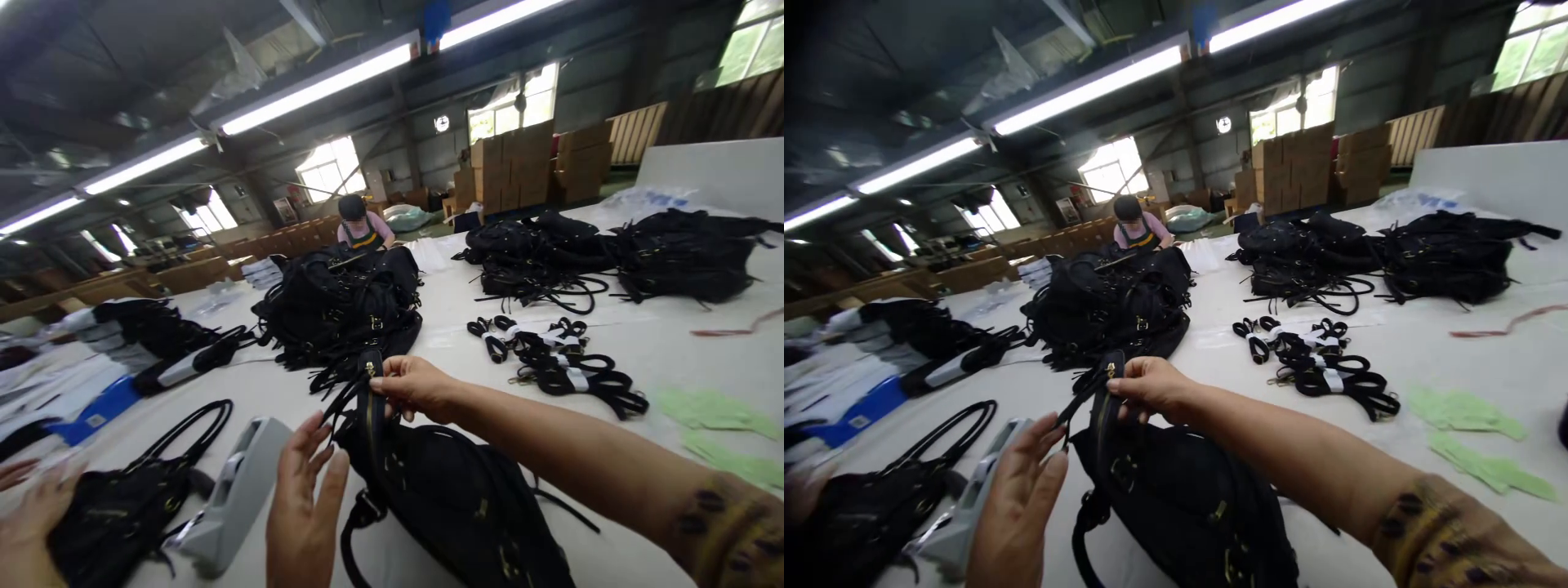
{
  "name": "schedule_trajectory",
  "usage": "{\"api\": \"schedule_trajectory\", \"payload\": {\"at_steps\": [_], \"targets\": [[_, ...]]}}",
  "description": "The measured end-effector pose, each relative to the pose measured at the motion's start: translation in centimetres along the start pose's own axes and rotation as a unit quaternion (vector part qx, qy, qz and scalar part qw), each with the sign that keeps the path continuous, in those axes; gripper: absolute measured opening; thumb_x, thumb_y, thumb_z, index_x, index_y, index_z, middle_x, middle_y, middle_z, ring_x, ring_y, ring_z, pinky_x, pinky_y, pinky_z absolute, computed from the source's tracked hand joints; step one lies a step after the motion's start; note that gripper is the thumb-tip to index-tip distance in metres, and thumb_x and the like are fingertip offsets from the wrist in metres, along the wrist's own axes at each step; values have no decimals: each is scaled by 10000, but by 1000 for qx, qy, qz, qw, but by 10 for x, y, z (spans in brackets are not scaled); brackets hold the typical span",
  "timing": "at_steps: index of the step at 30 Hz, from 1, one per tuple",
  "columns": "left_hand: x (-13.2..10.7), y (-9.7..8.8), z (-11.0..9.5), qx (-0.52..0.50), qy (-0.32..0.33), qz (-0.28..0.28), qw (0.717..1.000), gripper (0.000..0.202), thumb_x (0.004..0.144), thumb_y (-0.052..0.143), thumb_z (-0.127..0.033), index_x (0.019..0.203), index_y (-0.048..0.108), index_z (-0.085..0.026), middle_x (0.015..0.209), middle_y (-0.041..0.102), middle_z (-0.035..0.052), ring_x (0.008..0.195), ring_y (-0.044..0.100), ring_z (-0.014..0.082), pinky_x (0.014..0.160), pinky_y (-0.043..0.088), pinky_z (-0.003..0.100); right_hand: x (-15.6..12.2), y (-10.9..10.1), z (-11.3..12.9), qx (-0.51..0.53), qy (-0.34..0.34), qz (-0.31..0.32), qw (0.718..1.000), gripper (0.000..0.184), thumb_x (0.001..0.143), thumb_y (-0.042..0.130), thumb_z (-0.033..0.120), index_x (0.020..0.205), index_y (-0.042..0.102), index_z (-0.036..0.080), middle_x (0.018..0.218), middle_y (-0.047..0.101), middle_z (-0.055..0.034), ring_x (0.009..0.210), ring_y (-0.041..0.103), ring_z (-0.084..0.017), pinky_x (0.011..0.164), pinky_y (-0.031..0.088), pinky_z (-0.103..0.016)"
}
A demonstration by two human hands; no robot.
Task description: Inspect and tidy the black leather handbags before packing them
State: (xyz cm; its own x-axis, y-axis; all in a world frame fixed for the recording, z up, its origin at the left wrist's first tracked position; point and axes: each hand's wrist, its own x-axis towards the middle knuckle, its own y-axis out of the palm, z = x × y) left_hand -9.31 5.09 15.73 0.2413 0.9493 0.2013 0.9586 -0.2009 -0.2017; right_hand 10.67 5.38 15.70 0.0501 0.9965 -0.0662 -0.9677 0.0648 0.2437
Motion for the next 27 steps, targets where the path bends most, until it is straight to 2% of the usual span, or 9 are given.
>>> {"api": "schedule_trajectory", "payload": {"at_steps": [4,9,11,13,16,19,22,25,27], "targets": [[48,4,-3,29,-12,66,997,597,853,464,-619,1268,486,-191,1345,500,108,1300,408,274,1136,262,465,-5,13,-2,22,-45,69,996,406,679,745,438,881,520,167,662,599,21,485,573,-99,339,364,-125],[76,9,-15,-16,11,67,998,663,832,412,-693,1280,485,-209,1360,496,97,1305,406,282,1140,250,485,-9,10,-2,-9,-49,104,993,315,754,694,389,930,547,173,694,584,24,460,533,-70,358,333,-113],[80,14,-26,-7,14,96,995,707,776,523,-683,1349,417,-283,1399,460,72,1247,469,294,1078,353,478,-9,6,-3,-5,-44,113,993,243,790,665,333,935,548,176,694,564,35,442,498,-49,369,318,-109],[81,20,-35,0,4,164,986,871,683,658,-650,1419,275,-384,1359,497,50,1096,580,281,933,485,435,-8,2,-4,-4,-44,124,991,193,801,648,278,931,543,182,700,546,46,443,482,-40,390,335,-112],[87,26,-41,38,-9,254,966,998,621,760,-571,1438,214,-399,1115,640,19,952,634,234,825,538,348,-5,-2,-2,-37,-42,133,989,160,794,644,247,902,539,192,668,514,64,466,479,-55,432,388,-141],[100,27,-42,100,-34,278,955,791,633,749,-575,1303,480,-252,915,684,29,911,645,232,739,544,267,-3,-7,4,-154,-74,96,981,167,769,686,289,814,564,183,634,499,65,533,470,-73,480,370,-157],[103,26,-46,104,-21,283,953,578,697,729,-509,1163,579,-202,745,662,-3,744,633,158,609,499,184,-9,-8,7,-240,-114,20,964,230,716,731,304,680,553,163,607,484,61,568,440,-77,487,317,-173],[91,29,-54,0,-42,318,947,427,726,724,-407,1052,605,-158,611,594,-34,532,545,88,485,441,161,-23,-8,7,-260,-111,-46,958,238,681,741,273,653,523,182,595,475,56,561,438,-95,483,327,-198],[84,36,-59,-103,-79,299,945,406,678,758,-349,980,607,-123,626,602,-17,482,526,73,430,426,153,-33,-10,8,-349,-154,-111,918,223,703,731,304,701,527,215,599,499,39,550,464,-122,483,366,-222]]}}
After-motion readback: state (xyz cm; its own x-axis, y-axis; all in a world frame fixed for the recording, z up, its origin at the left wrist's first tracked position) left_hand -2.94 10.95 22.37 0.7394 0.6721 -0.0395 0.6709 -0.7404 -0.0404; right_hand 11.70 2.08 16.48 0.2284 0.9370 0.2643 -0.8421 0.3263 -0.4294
